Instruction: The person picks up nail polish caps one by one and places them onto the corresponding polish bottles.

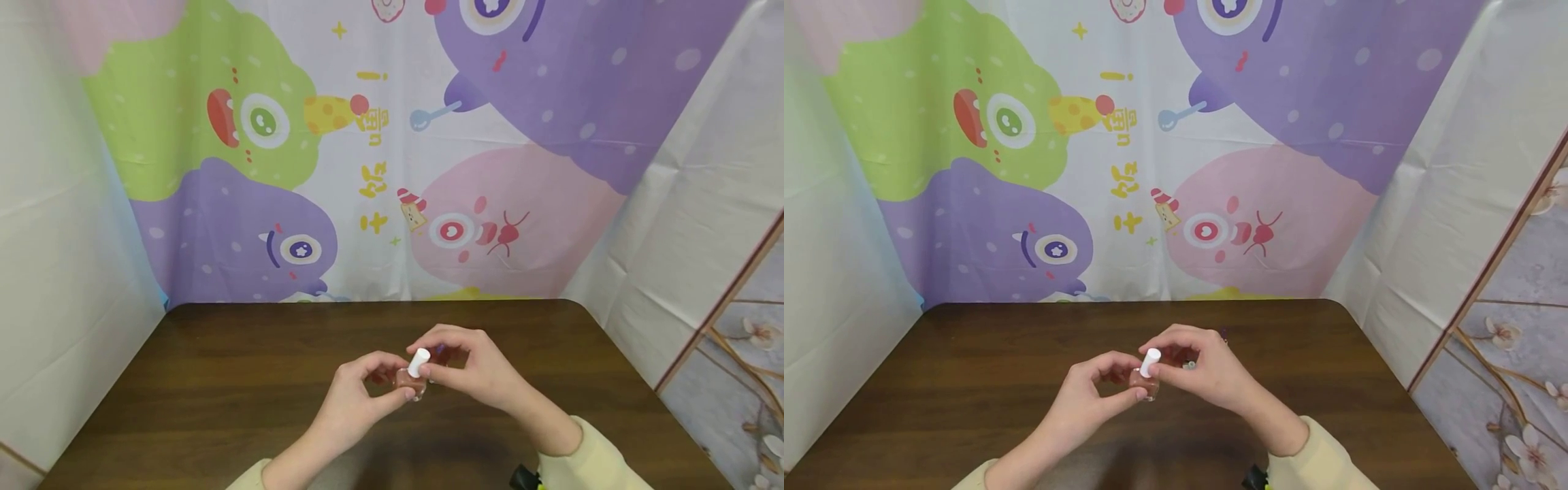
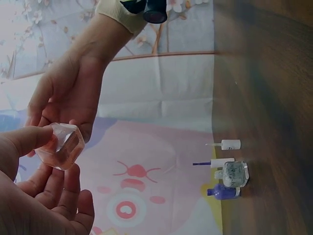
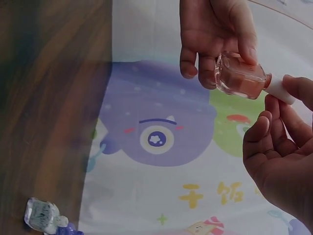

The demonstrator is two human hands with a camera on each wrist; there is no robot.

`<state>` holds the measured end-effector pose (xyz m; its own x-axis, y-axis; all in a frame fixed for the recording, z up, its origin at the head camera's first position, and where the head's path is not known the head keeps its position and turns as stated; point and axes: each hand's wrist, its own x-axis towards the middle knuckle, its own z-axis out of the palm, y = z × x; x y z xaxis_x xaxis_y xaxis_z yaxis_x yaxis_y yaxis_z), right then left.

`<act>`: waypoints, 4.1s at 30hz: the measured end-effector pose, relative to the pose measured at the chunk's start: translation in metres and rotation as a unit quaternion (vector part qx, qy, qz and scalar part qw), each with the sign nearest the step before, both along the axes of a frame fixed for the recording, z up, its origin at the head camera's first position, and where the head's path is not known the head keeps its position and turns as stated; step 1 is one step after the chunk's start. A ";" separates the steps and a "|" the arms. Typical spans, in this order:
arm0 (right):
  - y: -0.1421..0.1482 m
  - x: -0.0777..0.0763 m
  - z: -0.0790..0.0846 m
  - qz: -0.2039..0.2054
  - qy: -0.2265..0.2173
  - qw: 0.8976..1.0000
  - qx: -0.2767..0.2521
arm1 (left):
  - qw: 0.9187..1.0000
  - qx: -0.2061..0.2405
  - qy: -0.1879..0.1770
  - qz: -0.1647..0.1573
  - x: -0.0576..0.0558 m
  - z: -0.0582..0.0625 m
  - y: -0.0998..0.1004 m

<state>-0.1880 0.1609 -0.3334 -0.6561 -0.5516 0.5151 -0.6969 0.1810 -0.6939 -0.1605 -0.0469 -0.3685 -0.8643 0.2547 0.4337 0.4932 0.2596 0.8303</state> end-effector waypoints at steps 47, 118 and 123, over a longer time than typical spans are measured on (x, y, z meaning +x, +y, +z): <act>-0.011 0.005 -0.018 -0.073 -0.062 0.993 -0.062 | 0.998 0.042 -0.039 0.004 0.002 -0.004 0.010; -0.003 0.004 -0.008 0.035 -0.106 0.990 -0.083 | 0.990 0.110 -0.084 -0.033 0.004 -0.004 0.008; -0.005 0.004 -0.009 0.029 -0.092 0.992 -0.078 | 0.990 0.108 -0.083 -0.040 0.005 -0.004 0.008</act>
